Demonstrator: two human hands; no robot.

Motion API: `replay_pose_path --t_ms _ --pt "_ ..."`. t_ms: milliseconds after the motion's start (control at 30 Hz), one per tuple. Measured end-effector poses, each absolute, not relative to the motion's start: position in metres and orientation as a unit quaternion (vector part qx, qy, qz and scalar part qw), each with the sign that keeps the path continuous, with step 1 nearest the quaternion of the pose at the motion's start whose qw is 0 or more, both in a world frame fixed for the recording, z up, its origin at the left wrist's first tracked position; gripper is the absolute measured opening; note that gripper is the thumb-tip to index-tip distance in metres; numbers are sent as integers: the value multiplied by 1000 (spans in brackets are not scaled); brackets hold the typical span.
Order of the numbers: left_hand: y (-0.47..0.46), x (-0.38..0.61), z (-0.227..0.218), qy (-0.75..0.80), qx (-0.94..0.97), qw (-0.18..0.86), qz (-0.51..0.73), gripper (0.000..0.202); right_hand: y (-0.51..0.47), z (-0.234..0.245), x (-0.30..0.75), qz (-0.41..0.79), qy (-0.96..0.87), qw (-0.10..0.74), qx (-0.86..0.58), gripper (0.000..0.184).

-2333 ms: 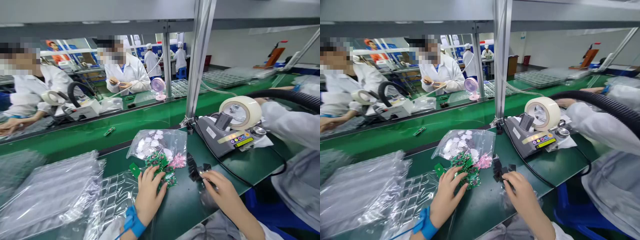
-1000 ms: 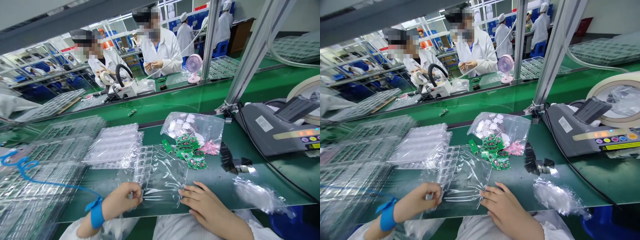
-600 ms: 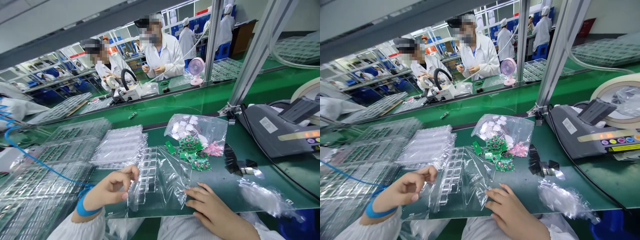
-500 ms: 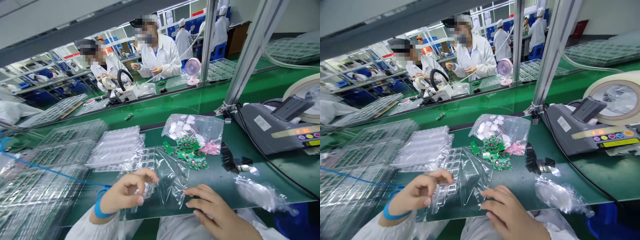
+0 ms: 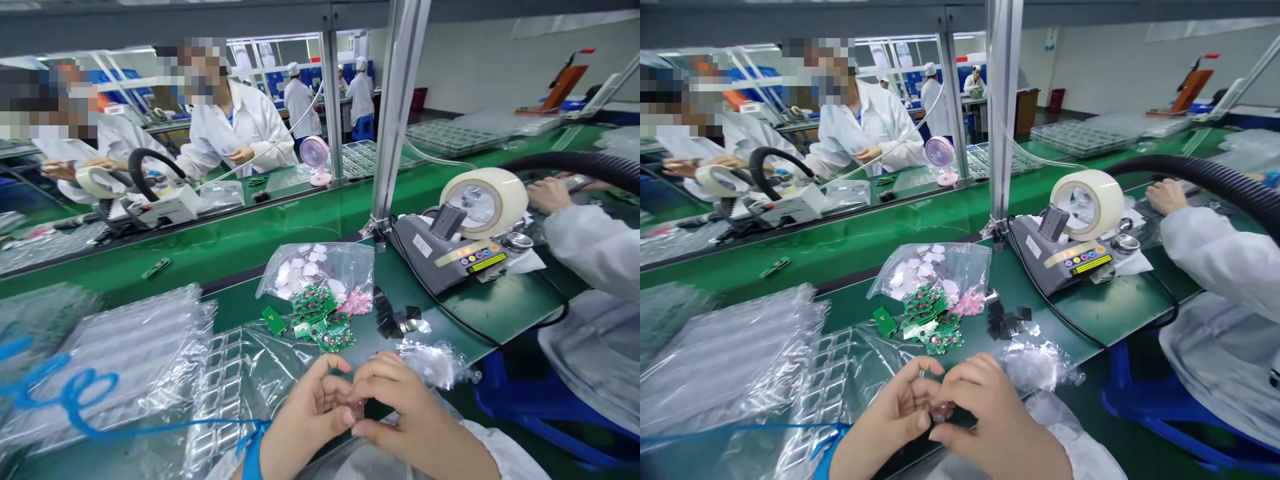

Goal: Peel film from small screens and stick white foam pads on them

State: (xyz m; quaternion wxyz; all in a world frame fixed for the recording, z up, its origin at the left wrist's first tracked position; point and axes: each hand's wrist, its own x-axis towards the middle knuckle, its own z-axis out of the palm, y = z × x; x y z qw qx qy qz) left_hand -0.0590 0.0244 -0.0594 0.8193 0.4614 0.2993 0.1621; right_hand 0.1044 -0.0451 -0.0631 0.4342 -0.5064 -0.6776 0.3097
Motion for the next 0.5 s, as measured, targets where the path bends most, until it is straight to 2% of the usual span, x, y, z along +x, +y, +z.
replay_pose_path --t_ms 133,233,400,500 --pt "17 -55 -59 258 372 881 140 40 -48 -67 113 495 -551 555 -378 16" --pt "5 -51 -64 192 253 942 112 34 -49 -69 114 540 -510 584 -327 17" --pt "-5 -45 -72 144 160 969 118 27 -51 -66 116 551 -533 541 -345 26" --pt "0 -44 -73 149 182 964 124 41 -51 -73 136 446 -587 516 -437 27"
